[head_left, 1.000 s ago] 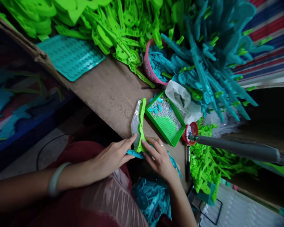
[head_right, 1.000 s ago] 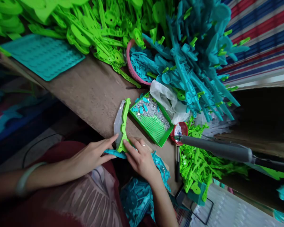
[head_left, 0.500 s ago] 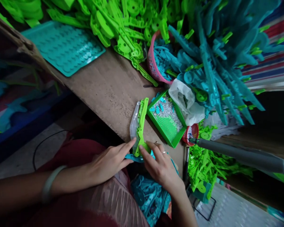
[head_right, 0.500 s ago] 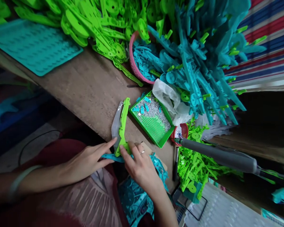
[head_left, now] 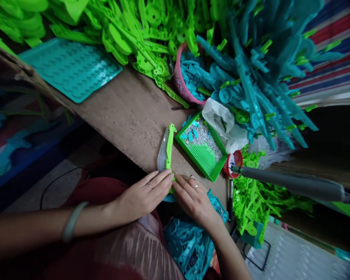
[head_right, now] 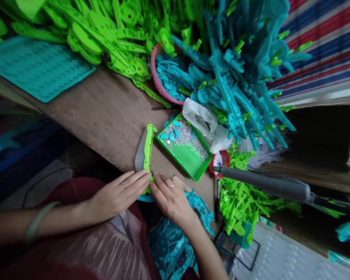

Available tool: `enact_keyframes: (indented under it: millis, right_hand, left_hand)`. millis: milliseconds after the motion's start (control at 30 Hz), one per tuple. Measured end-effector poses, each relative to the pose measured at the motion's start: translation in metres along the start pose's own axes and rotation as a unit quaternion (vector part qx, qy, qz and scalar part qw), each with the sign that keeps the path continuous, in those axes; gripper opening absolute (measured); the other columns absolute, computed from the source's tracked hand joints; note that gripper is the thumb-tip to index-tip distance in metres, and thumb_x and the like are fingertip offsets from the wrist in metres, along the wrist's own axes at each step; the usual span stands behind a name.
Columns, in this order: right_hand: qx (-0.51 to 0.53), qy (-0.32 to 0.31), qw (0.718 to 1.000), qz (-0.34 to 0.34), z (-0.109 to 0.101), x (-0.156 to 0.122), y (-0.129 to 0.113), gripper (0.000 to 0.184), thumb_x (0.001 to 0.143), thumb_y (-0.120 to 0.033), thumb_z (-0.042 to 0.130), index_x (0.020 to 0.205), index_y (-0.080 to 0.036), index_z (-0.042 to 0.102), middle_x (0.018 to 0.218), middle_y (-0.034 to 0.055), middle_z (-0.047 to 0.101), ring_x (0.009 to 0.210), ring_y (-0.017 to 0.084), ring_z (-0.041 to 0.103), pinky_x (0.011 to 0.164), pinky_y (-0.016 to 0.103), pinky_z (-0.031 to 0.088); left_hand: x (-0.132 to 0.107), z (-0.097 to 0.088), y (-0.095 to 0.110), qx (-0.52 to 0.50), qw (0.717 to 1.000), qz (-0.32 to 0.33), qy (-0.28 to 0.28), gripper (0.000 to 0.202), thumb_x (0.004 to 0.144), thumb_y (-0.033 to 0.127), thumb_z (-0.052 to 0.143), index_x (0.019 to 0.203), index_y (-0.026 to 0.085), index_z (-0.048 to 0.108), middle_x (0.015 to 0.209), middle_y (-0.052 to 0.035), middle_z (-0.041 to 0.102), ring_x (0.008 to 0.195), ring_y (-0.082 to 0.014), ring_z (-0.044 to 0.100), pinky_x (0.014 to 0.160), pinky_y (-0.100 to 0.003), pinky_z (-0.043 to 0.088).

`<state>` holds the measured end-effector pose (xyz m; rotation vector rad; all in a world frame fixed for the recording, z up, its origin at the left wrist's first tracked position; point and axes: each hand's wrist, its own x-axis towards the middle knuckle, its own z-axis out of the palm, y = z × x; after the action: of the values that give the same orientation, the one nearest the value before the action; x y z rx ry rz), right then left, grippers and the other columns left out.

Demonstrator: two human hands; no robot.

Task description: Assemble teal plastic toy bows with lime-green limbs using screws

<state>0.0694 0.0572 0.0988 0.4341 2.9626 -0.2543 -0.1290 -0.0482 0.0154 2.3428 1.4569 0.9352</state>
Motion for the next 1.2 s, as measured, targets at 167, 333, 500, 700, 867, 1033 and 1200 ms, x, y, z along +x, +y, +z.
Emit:
enact_keyframes:
  millis: [167,333,500,700,867,1033,1200]
  right_hand:
    - [0.072,0.004,0.997,0.020,0.006,-0.006,0.001,0.055,0.098,-0.012,0.053,0.151,-0.009,0.037,0.139,0.0192,0.058,0.127,0.029,0.055,0.102,0.043,0.056]
    - [0.214,-0.024,0.972,0.094,0.004,0.007,0.001,0.073,0.095,-0.041,0.060,0.154,-0.011,0.030,0.146,0.0208,0.050,0.131,0.032,0.051,0.108,0.050,0.052]
    - [0.245,-0.007,0.965,0.088,0.018,0.020,0.001,0.094,0.094,-0.058,0.059,0.161,-0.015,0.010,0.165,0.0231,0.021,0.149,0.037,0.032,0.118,0.058,0.038]
    - [0.317,0.053,0.943,0.085,0.029,0.021,0.004,0.104,0.090,-0.054,0.067,0.161,-0.020,0.000,0.164,0.0203,0.027,0.150,0.032,0.031,0.121,0.056,0.032]
    - [0.337,0.077,0.932,0.103,0.028,0.025,0.004,0.090,0.091,-0.053,0.066,0.158,-0.015,0.020,0.157,0.0202,0.038,0.142,0.032,0.041,0.117,0.054,0.038]
    - [0.229,0.068,0.963,0.125,0.025,0.031,-0.003,0.079,0.093,-0.054,0.060,0.150,-0.004,0.037,0.159,0.0237,0.034,0.138,0.038,0.040,0.107,0.054,0.046]
    - [0.167,0.041,0.979,0.106,0.023,0.035,-0.002,0.079,0.094,-0.058,0.055,0.148,-0.002,0.040,0.158,0.0224,0.038,0.136,0.038,0.042,0.104,0.052,0.048]
  left_hand:
    - [0.007,-0.014,-0.015,-0.077,0.994,-0.077,-0.010,0.076,0.082,0.037,0.078,0.146,0.013,0.044,0.163,-0.0231,0.028,0.151,-0.0403,0.028,0.116,-0.056,0.043]
    - [0.010,-0.030,-0.034,-0.103,0.984,-0.146,0.005,0.080,0.088,0.041,0.071,0.153,0.014,0.033,0.164,-0.0226,0.025,0.149,-0.0382,0.034,0.113,-0.055,0.046]
    - [0.018,-0.030,-0.034,-0.117,0.983,-0.142,0.020,0.057,0.098,0.032,0.057,0.149,0.012,0.039,0.159,-0.0189,0.039,0.145,-0.0287,0.043,0.113,-0.045,0.048]
    - [0.023,-0.028,-0.034,-0.105,0.987,-0.116,0.037,0.044,0.098,0.026,0.056,0.139,0.009,0.050,0.154,-0.0184,0.046,0.143,-0.0264,0.047,0.113,-0.041,0.049]
    - [0.029,-0.027,-0.039,0.057,0.998,-0.013,0.025,0.047,0.096,0.028,0.062,0.134,0.002,0.054,0.143,-0.0240,0.056,0.139,-0.0342,0.050,0.109,-0.049,0.050]
    - [0.037,-0.030,-0.040,0.138,0.990,0.017,0.000,0.045,0.098,0.029,0.058,0.135,0.003,0.055,0.139,-0.0243,0.060,0.131,-0.0353,0.057,0.104,-0.050,0.052]
    - [0.041,-0.033,-0.037,0.121,0.992,-0.016,-0.025,0.038,0.099,0.028,0.054,0.130,0.006,0.059,0.133,-0.0240,0.060,0.127,-0.0351,0.058,0.098,-0.048,0.056]
